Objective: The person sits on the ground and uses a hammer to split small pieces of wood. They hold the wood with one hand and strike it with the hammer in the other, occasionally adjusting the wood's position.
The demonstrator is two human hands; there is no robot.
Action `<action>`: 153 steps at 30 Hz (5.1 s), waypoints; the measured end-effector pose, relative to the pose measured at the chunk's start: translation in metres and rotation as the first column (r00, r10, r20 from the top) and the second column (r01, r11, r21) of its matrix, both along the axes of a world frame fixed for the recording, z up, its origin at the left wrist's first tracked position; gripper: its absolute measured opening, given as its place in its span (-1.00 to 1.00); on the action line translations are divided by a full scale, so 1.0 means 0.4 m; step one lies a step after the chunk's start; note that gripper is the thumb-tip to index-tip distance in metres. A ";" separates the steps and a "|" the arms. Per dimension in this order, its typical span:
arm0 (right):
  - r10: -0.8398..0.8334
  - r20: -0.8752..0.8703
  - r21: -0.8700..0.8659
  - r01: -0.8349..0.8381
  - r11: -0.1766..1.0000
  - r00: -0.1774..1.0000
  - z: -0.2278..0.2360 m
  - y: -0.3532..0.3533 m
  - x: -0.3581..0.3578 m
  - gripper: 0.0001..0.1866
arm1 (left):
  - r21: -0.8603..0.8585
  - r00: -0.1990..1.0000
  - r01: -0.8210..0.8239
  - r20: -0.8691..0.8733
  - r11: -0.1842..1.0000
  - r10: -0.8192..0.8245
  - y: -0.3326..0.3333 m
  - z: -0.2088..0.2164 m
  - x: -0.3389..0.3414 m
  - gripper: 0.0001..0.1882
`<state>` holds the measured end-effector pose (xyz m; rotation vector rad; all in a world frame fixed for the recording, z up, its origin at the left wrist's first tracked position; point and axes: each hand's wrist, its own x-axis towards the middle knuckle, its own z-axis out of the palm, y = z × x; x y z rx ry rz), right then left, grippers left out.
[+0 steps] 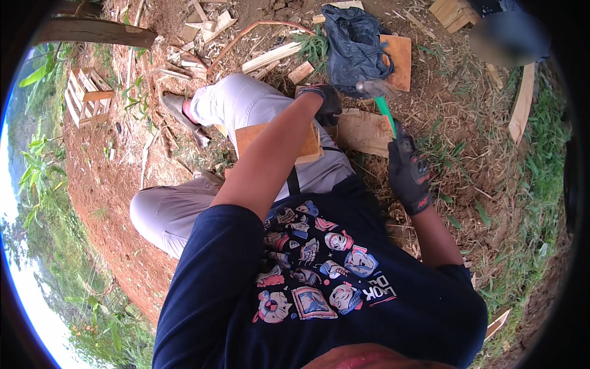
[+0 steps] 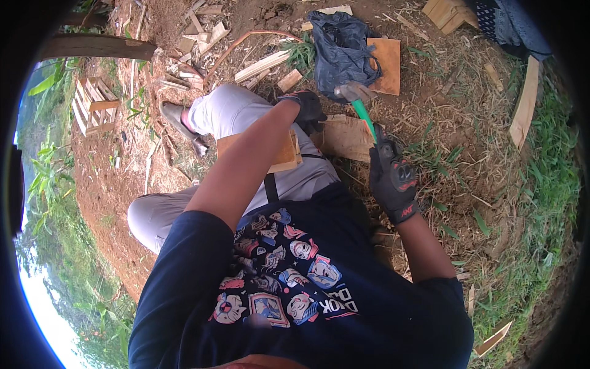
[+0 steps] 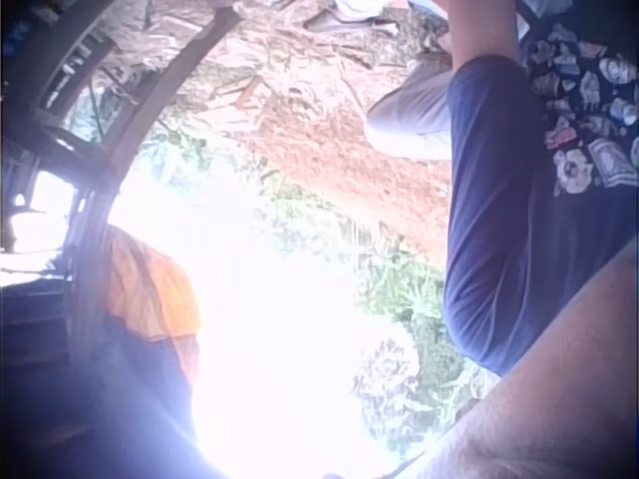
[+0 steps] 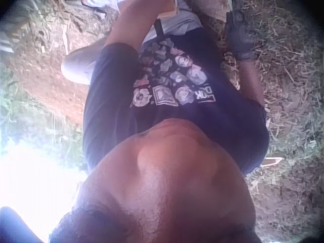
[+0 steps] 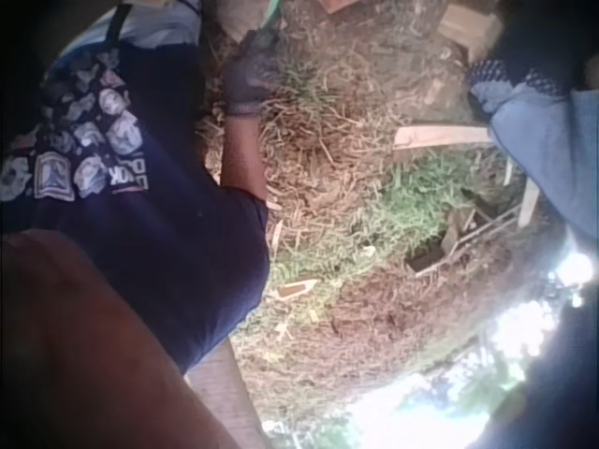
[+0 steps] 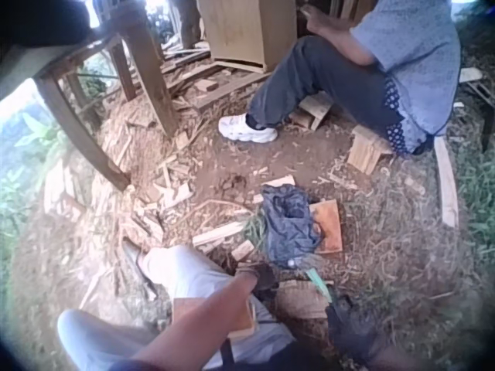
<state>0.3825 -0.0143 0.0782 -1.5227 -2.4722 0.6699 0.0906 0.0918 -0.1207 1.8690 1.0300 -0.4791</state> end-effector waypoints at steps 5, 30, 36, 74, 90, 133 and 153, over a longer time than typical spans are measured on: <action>0.003 0.080 -0.135 0.008 0.991 0.997 -0.028 -0.002 0.013 -0.48 | 0.236 0.933 0.358 -0.040 0.904 -0.358 0.029 -0.011 0.013 -0.71; -0.034 -0.188 0.091 0.052 0.995 0.982 0.062 0.019 -0.086 -0.48 | 0.183 0.984 0.177 -0.035 0.967 -0.174 -0.027 -0.084 -0.068 -0.64; 0.106 0.237 -0.173 -0.066 0.983 0.966 -0.004 0.019 -0.007 -0.49 | 0.368 0.851 0.522 -0.164 0.769 -0.499 0.016 0.125 0.054 -0.65; -0.136 -0.051 -0.090 0.131 0.987 0.989 -0.115 -0.028 -0.023 -0.48 | 0.171 0.826 0.554 0.007 0.815 -0.564 0.059 -0.069 0.007 -0.53; -0.158 0.033 -0.141 0.161 0.977 0.987 -0.061 0.020 -0.041 -0.53 | -0.510 0.795 -0.555 -0.092 0.657 0.600 0.029 0.080 0.005 -0.57; 0.242 -0.726 -0.421 -0.694 0.584 0.644 0.273 -0.070 -1.225 -0.72 | 0.582 0.320 -0.705 0.771 -0.405 0.550 -0.680 0.597 -0.808 -0.68; 0.732 -0.101 0.325 -0.673 0.664 0.673 0.209 -0.203 -1.335 -0.53 | 0.673 0.224 -0.678 0.572 -0.295 0.789 -0.771 0.639 -0.851 -0.58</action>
